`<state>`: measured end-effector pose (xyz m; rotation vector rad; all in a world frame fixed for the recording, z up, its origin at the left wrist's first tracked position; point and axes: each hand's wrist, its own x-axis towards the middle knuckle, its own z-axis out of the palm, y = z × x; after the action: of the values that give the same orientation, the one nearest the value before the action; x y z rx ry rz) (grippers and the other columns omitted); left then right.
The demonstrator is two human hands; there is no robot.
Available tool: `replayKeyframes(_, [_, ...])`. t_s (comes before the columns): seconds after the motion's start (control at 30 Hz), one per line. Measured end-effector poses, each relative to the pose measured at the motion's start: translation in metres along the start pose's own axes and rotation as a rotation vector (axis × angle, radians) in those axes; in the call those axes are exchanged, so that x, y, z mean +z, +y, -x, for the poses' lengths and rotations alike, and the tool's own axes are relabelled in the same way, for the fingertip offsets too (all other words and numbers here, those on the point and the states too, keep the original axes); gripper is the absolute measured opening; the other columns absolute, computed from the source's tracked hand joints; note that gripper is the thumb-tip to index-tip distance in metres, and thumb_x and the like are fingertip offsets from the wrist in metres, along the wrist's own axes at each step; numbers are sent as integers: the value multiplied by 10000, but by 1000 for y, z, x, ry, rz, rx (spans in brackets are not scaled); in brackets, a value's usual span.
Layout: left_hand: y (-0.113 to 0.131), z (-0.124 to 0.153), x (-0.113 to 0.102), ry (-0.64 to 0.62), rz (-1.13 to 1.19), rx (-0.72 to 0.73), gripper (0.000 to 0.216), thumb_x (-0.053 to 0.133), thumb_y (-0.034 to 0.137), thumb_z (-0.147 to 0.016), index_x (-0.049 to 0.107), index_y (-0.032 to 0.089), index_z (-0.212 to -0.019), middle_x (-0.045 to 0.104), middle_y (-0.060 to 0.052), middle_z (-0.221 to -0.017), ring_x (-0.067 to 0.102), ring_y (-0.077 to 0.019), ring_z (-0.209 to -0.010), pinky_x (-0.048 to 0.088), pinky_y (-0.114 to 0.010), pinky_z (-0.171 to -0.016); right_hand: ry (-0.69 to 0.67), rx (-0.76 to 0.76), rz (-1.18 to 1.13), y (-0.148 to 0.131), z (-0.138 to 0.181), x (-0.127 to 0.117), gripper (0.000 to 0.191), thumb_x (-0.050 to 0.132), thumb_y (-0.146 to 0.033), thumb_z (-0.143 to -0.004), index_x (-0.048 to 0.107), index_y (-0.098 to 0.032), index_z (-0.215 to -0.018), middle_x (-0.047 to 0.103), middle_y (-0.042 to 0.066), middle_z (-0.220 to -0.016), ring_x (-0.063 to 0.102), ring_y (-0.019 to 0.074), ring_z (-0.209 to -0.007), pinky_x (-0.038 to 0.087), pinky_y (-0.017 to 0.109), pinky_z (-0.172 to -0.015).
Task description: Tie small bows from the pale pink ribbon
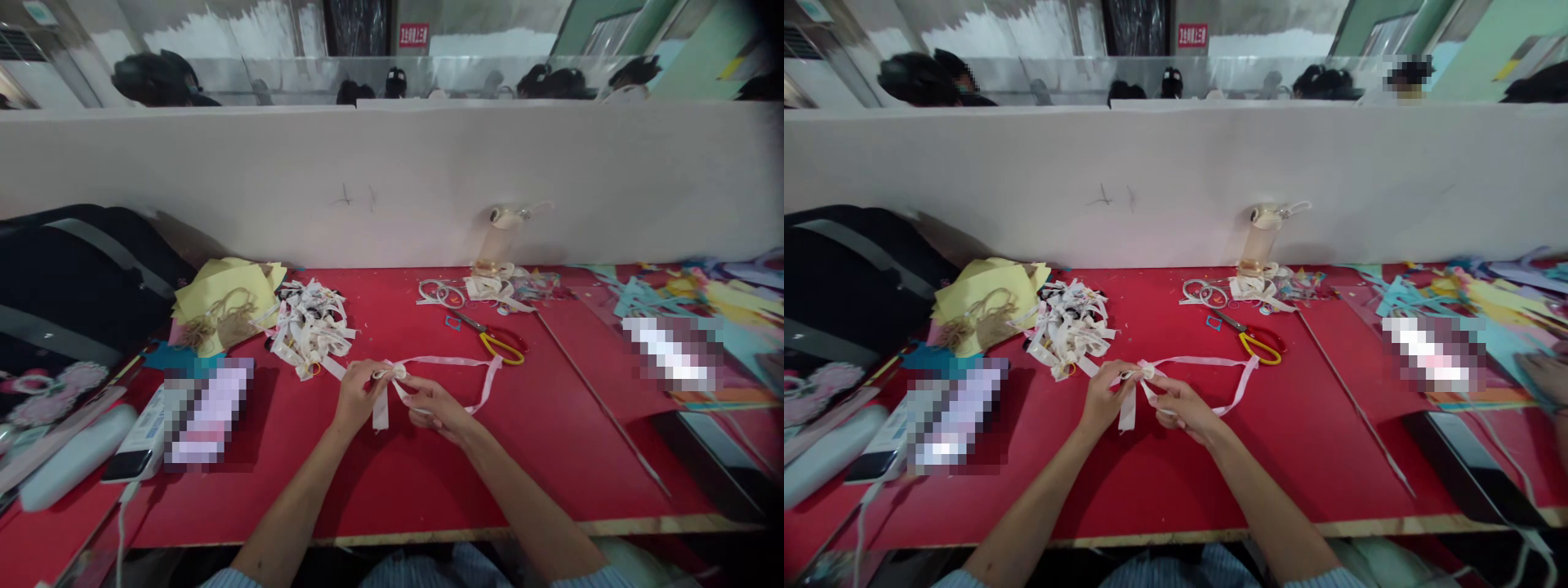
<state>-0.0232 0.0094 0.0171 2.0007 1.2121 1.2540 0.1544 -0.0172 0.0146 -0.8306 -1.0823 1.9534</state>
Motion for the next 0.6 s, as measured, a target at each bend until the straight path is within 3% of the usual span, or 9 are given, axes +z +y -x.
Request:
replayKeyframes(0.17, [5, 1, -1, -59, 95, -93, 177, 567, 315, -820, 640, 215, -946, 672, -52, -943, 601, -190, -903, 449, -314, -827, 227, -175, 271, 6, -9, 4, 334, 608, -404, -799, 600, -176, -1042, 464, -77, -473, 370, 65, -370, 281, 189, -385])
replayKeyframes(0.27, [8, 2, 0, -109, 196, -127, 198, 555, 312, -826, 626, 206, -977, 661, -52, -972, 597, -183, -918, 453, -308, -843, 325, -311, 387, 4, -11, 4, 247, 629, -388, -775, 627, -187, -918, 604, 7, -744, 552, 138, -642, 438, 238, -568])
replayKeyframes(0.37, [9, 1, 0, -157, 301, -165, 195, 515, 309, -850, 613, 190, -969, 657, -50, -966, 597, -167, -900, 458, -291, -833, 406, -418, 498, 1, -11, 4, 187, 613, -357, -786, 635, -199, -884, 610, 48, -937, 557, 197, -883, 456, 285, -740])
replayKeyframes(0.6, [11, -1, 0, -189, 297, -171, 145, 557, 279, -823, 596, 187, -928, 631, -32, -928, 576, -152, -872, 441, -272, -820, 363, -384, 487, 7, -9, 2, 134, 585, -263, -800, 586, -202, -920, 613, 22, -850, 570, 177, -793, 444, 284, -722])
